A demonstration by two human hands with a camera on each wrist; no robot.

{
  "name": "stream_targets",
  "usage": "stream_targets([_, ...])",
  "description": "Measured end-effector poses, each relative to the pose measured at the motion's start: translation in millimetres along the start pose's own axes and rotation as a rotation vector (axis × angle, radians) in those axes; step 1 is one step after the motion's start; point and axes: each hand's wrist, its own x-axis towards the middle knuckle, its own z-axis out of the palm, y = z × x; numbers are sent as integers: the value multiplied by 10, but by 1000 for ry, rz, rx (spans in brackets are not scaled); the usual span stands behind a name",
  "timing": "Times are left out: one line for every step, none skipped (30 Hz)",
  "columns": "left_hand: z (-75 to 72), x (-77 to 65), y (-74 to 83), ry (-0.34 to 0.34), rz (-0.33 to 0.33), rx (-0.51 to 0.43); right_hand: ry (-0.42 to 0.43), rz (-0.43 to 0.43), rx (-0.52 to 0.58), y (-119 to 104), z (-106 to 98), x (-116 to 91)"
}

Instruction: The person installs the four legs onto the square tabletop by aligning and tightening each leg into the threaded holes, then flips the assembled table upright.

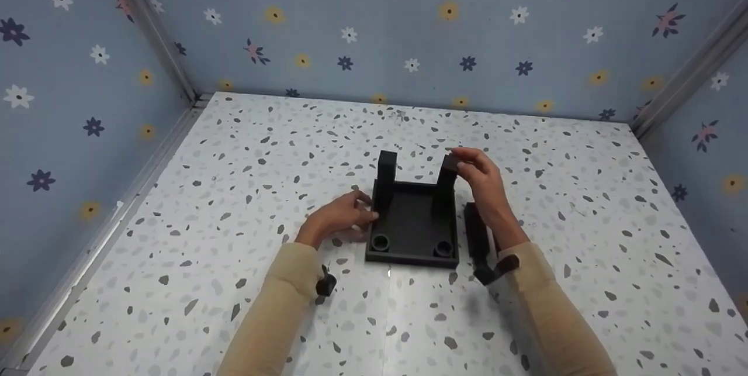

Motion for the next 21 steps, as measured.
stream_targets([2,1,-3,0,-4,-4,-16,6,19,-1,-2,6])
stream_targets([2,6,-7,0,-6,-9,-33,13,38,-3,-3,11])
stream_targets([3,8,-8,0,-9,-16,-50,19,51,-3,-4,18])
stream_targets([5,11,-10,0,-14,-25,-66,25,63,-4,-7,21])
stream_targets([7,16,-11,-1,-18,-33,-78,31,72,-1,-12,24])
stream_targets([10,18,-13,-1,-20,-35,-93,30,76,3,-19,25])
stream_targets([9,19,-12,-1,-22,-39,-103,30,83,2,-20,30])
stream_targets([7,19,-11,-1,-21,-41,-111,29,86,2,-22,32])
stream_targets([8,18,-8,-1,-23,-41,-118,29,87,3,-24,33])
stream_targets([8,16,-7,-2,-23,-39,-122,28,92,4,-25,35])
stream_targets([7,16,-8,-1,-23,-35,-125,27,98,4,-27,36])
stream_targets([5,14,-8,-1,-23,-31,-128,25,105,3,-26,36])
stream_targets([5,12,-8,0,-23,-22,-123,27,116,0,-23,36])
stream_targets([3,10,-9,1,-22,-17,-118,29,124,-3,-20,36])
stream_targets([3,8,-8,1,-22,-15,-113,32,130,-6,-18,37])
stream_targets([1,4,-7,-1,-23,-16,-110,36,132,-9,-15,37])
stream_targets([-1,3,-8,-4,-22,-19,-103,42,137,-13,-12,36])
stream_targets([-2,-1,-7,-7,-23,-21,-94,48,143,-16,-7,35])
stream_targets([-4,-4,-6,-8,-24,-17,-85,53,147,-18,-3,34])
stream_targets([-6,-9,-4,-7,-26,-7,-77,56,149,-19,-1,32])
stream_targets([-8,-13,-1,-6,-28,5,-71,57,152,-18,2,29])
